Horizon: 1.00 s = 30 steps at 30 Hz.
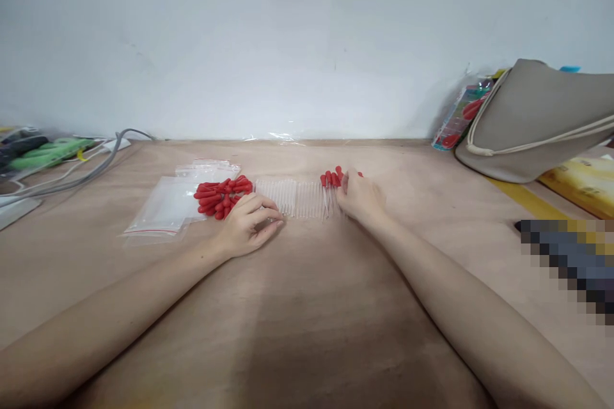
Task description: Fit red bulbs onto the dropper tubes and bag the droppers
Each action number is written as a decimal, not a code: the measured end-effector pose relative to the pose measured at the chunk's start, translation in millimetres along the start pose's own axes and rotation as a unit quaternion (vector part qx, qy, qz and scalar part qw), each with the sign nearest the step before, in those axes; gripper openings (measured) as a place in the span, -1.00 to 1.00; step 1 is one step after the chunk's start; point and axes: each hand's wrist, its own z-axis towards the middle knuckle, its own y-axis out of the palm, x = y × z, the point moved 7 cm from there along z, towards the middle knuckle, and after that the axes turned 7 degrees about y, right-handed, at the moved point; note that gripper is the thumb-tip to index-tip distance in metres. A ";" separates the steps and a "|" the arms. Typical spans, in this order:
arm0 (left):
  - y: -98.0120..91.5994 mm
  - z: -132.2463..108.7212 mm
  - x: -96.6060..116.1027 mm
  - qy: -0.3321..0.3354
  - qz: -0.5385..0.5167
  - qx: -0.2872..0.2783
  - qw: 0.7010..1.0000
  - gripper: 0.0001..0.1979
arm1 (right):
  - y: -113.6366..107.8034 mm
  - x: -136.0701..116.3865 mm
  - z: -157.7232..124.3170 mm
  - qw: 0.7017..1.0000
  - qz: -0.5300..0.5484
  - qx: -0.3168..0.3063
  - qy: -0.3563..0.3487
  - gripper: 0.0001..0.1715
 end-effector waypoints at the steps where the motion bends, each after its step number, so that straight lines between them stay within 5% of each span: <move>1: -0.3 -0.2 -0.2 -0.001 0.001 0.000 1.000 -0.91 | -0.6 1.7 0.5 1.000 -0.005 -0.002 0.000 -0.78; 9: -1.5 0.1 -1.4 -0.005 0.011 0.001 1.000 -0.89 | -9.3 5.8 2.3 0.999 0.018 -0.020 -0.034 -0.87; 16: -7.3 2.6 -5.4 -0.010 0.035 0.019 0.999 -0.91 | -3.2 -25.0 -13.5 0.992 0.053 -0.022 -0.116 -0.76; 22: -15.7 2.7 -13.4 -0.005 0.084 0.023 0.996 -0.93 | 2.1 -24.6 -13.4 0.996 0.015 -0.016 -0.088 -0.82; 25: -28.4 6.1 -26.5 -0.025 0.152 0.021 0.988 -0.92 | -0.8 -20.8 -13.4 0.996 0.015 -0.020 -0.090 -0.86; 30: -60.3 5.8 -68.8 -0.149 0.214 0.023 0.965 -0.90 | -4.2 -20.8 -19.5 0.996 -0.016 -0.047 -0.077 -0.84</move>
